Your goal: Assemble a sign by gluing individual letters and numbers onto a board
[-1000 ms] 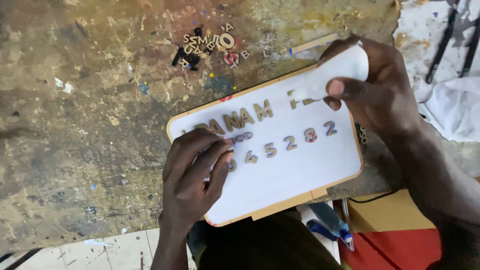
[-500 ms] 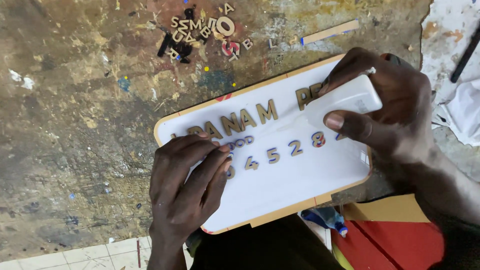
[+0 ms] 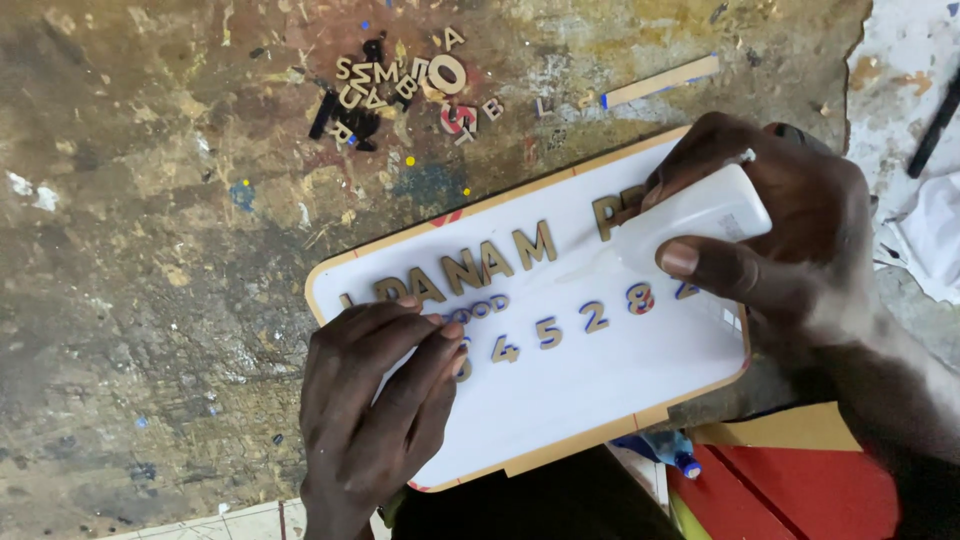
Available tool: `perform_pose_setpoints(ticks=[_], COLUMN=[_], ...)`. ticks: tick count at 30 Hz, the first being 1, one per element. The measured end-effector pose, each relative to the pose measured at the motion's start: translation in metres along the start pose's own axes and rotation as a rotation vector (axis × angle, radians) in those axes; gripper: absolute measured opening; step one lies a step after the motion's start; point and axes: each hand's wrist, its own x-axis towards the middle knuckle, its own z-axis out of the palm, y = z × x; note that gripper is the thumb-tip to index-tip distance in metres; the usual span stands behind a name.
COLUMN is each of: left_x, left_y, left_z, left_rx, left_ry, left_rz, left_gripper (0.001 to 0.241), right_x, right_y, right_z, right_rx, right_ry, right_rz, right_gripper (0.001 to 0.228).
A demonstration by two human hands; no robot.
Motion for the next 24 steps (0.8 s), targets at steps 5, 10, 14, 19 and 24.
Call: perform_pose_setpoints(ticks=[5, 10, 14, 19, 24], left_x=[-0.001, -0.003, -0.009, -0.013, -0.014], left_y=[-0.003, -0.005, -0.007, -0.010, -0.012], left_z=[0.003, 0.004, 0.007, 0.007, 0.007], left_rx=[0.023, 0.023, 0.018, 0.003, 0.034], left_ry=[0.020, 0.063, 0.066, 0.079, 0.050], left_rz=[-0.014, -0.034, -0.040, -0.046, -0.027], left_gripper=[0.016, 0.015, 0.017, 0.017, 0.015], right_x=[0.005, 0.003, 0.006, 0.006, 0.006], right_y=[0.003, 0.005, 0.008, -0.016, -0.014], right_z=[-0.002, -0.003, -0.008, 0.000, 0.000], right_rx=[-0.113, -0.128, -0.196, -0.250, -0.199], right_ry=[-0.020, 0.004, -0.048, -0.017, -0.004], right_rz=[-0.045, 0.002, -0.041, 0.113, 0.172], right_gripper=[0.041, 0.042, 0.041, 0.035, 0.042])
